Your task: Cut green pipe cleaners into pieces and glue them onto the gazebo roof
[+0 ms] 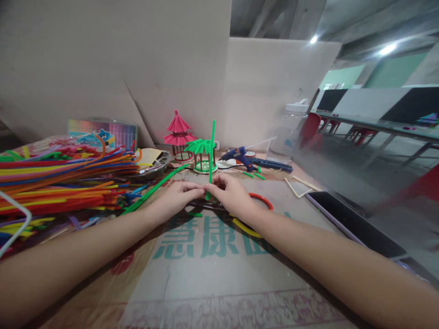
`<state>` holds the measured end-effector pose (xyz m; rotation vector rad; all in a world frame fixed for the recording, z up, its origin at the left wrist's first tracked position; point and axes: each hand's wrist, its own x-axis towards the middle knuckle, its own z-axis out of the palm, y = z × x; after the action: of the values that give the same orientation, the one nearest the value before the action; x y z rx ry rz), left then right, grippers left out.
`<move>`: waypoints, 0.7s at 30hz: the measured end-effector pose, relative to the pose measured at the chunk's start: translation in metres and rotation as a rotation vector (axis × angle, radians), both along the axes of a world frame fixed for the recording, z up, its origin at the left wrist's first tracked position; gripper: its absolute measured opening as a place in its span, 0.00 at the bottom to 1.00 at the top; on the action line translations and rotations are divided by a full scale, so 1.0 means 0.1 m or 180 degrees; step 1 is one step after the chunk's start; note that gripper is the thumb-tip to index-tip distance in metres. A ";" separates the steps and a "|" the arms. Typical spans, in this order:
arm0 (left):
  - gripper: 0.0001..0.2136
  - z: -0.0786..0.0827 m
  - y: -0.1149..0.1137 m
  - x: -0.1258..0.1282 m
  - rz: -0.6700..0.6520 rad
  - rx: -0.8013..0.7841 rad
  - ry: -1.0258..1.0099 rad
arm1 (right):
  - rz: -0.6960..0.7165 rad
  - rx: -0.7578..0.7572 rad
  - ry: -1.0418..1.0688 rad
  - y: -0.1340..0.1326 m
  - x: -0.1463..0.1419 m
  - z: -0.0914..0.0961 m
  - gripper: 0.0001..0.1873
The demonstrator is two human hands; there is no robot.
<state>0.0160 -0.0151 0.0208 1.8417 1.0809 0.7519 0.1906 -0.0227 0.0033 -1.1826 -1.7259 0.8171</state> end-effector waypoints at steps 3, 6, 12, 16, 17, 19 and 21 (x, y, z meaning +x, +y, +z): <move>0.12 -0.04 0.02 0.01 -0.0129 -0.0035 -0.0162 | -0.0055 0.0099 -0.0049 0.00 0.00 0.00 0.13; 0.12 -0.07 0.04 0.01 -0.0301 -0.0072 -0.0281 | -0.0127 0.0236 -0.0154 -0.01 0.00 0.02 0.13; 0.12 -0.12 0.05 0.01 -0.0320 -0.0100 -0.0210 | -0.0154 0.0228 -0.0318 -0.06 -0.04 0.06 0.16; 0.11 -0.16 0.06 0.01 -0.0324 -0.0125 -0.0354 | -0.0004 0.0226 -0.0276 -0.06 -0.04 0.08 0.15; 0.11 -0.15 0.06 0.01 -0.0291 -0.0148 -0.0395 | 0.0055 0.0246 -0.0303 -0.06 -0.03 0.10 0.14; 0.10 -0.14 0.05 0.01 -0.0237 -0.0195 -0.0449 | 0.0235 0.0292 -0.0551 -0.08 0.03 0.18 0.10; 0.10 -0.11 0.04 0.01 -0.0230 -0.0240 -0.0439 | 0.0450 0.0310 -0.1031 -0.13 0.14 0.31 0.06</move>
<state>0.0167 -0.0112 0.0100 1.7295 0.9371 0.7734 0.2050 -0.0356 0.0344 -1.1858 -2.1089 0.6404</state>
